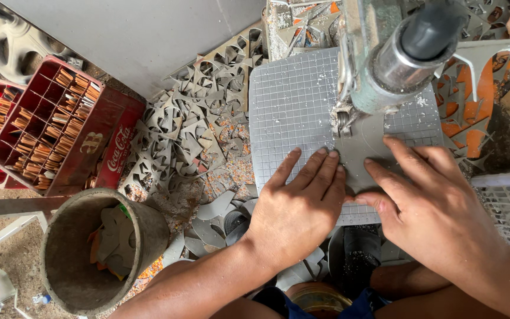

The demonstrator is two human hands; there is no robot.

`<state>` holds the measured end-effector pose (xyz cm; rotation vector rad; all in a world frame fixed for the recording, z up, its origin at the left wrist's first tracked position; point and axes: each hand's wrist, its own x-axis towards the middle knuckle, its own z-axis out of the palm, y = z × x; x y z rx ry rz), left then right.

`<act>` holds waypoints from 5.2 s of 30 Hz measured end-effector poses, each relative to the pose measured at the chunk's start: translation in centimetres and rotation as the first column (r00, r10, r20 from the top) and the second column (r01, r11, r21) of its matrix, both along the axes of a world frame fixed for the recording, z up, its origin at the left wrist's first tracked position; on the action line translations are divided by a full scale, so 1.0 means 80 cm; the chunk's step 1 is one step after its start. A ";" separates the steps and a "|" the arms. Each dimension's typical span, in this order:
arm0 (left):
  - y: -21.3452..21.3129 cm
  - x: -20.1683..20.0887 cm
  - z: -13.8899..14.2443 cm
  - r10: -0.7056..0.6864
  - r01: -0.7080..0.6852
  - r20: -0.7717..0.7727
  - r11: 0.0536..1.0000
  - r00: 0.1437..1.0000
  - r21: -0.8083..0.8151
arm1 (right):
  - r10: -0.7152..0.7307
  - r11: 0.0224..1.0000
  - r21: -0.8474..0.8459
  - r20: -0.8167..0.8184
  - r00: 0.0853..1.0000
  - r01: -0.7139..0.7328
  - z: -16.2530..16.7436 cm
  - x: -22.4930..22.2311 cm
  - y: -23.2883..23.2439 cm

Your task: The person uses a band saw to cut curved shapes from a gray sole material. They guide the material along marked lines, rotate it to follow curves, and remove cut pieces as they separate.

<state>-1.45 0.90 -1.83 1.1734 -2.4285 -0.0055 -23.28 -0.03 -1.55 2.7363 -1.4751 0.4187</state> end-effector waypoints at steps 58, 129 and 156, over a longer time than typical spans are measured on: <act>-0.088 0.040 -0.014 -0.012 0.009 -0.036 0.998 0.999 -0.059 | -0.072 0.972 -0.225 -0.023 0.997 0.065 0.001 0.039 -0.043; 0.004 -0.008 0.012 0.074 -0.079 0.128 0.996 0.989 0.040 | -0.017 0.979 -0.204 -0.077 0.997 0.001 0.019 -0.005 -0.068; 0.009 -0.008 0.006 0.180 -0.193 0.197 0.980 0.964 0.046 | -0.133 0.978 -0.139 0.143 0.981 0.153 -0.008 -0.010 -0.016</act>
